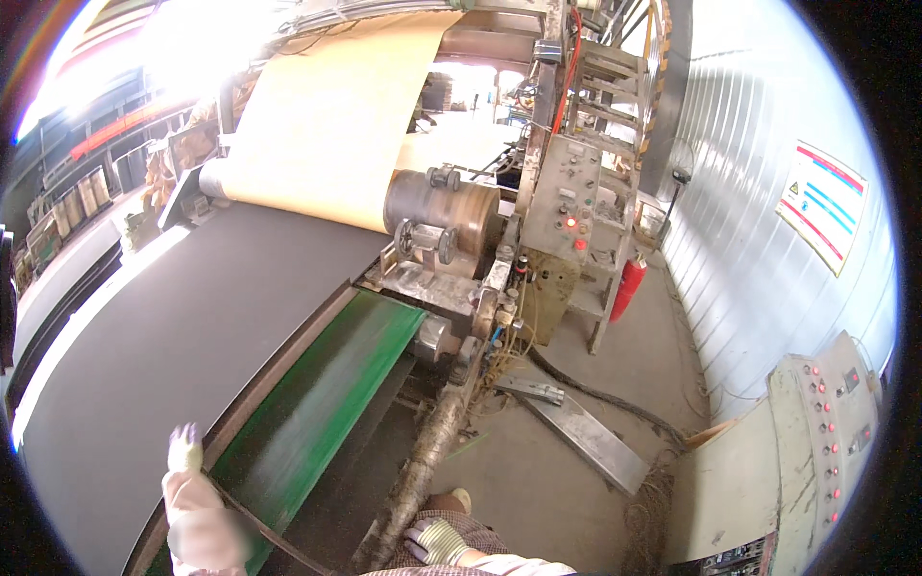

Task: The recorder is monitoring and smoothing sheets of material moving on a conveyor belt in a factory setting.

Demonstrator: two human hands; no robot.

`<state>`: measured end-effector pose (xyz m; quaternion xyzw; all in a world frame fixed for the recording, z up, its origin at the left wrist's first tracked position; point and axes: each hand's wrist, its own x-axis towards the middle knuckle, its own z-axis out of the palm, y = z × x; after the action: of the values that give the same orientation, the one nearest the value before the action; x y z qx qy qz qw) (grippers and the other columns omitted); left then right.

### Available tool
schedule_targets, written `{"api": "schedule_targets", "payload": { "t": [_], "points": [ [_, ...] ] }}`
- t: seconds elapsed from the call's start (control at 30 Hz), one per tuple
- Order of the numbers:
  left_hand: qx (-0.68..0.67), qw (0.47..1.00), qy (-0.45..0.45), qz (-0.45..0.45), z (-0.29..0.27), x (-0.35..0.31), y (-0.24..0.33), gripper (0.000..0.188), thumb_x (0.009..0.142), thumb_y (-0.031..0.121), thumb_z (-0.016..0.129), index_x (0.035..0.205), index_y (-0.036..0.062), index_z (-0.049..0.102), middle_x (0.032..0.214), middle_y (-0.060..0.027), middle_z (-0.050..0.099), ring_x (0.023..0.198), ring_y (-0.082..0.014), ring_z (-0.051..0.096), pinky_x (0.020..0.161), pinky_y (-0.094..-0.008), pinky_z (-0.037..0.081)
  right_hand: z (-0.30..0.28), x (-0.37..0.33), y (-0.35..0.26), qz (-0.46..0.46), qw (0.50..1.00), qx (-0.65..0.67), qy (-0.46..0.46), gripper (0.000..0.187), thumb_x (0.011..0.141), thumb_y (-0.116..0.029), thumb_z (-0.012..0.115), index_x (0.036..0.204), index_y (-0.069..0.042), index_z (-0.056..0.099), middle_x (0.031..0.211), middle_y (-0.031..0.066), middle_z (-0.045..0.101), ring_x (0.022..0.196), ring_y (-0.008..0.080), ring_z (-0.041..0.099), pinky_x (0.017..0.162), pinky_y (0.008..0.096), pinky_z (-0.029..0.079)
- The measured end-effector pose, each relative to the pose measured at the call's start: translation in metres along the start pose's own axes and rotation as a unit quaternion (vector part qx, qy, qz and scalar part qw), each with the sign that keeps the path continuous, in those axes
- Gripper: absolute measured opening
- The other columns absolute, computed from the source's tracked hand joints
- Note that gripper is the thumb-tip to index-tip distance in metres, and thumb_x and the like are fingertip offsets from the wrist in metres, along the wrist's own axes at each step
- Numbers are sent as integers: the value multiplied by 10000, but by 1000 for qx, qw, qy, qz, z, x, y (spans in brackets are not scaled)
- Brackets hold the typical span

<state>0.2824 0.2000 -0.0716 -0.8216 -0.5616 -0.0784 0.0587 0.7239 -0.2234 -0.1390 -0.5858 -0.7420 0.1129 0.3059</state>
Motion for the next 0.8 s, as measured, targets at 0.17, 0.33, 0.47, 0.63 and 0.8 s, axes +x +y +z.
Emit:
{"api": "schedule_targets", "payload": {
  "t": [0.17, 0.33, 0.47, 0.63, 0.8],
  "points": [
    [-66, 897, -60, -432, -47, -152, -142, 637, 1004, 551, 427, 1461, 112, 494, 1554, -220, 373, 1461, -378, 300, 1213, -453, 233, 1, 0, 1, 8, 1000, 5, -16, 255, 866, -266, 639, 998, -51, 678, 805, 147, 641, 771, 352, 626, 719, 478, 515],
    [-50, 863, -90, -495, -100, -199, -140, 613, 998, 499, 453, 1461, 98, 489, 1524, -201, 429, 1417, -342, 399, 1203, -436, 274, 1, 2, -2, 11, 1000, 0, -5, 225, 843, -274, 651, 893, -55, 675, 783, 163, 627, 746, 371, 607, 710, 498, 497],
    [-13, 895, -47, -444, -101, -151, -55, 571, 996, 507, 397, 1362, 120, 602, 1433, -109, 560, 1366, -277, 479, 1153, -406, 346, 8, 4, -1, 31, 997, -46, -46, 182, 800, -230, 656, 813, -50, 680, 779, 205, 645, 773, 400, 608, 737, 523, 485],
    [28, 917, 10, -398, -106, -120, 4, 465, 986, 431, 386, 1008, 150, 755, 1139, -111, 707, 1093, -311, 661, 890, -456, 544, 17, -4, -4, 3, 1000, -6, 30, 191, 851, -204, 645, 973, -58, 656, 919, 199, 625, 886, 412, 568, 827, 528, 432],
    [-59, 951, 22, -302, -93, -132, -16, 503, 990, 502, 441, 1280, 137, 631, 1371, -117, 592, 1311, -290, 508, 1096, -437, 397, 21, -10, 3, 47, 999, -17, -4, 227, 865, -216, 640, 1011, -44, 662, 920, 212, 623, 887, 418, 572, 820, 525, 441]
  ]
}}
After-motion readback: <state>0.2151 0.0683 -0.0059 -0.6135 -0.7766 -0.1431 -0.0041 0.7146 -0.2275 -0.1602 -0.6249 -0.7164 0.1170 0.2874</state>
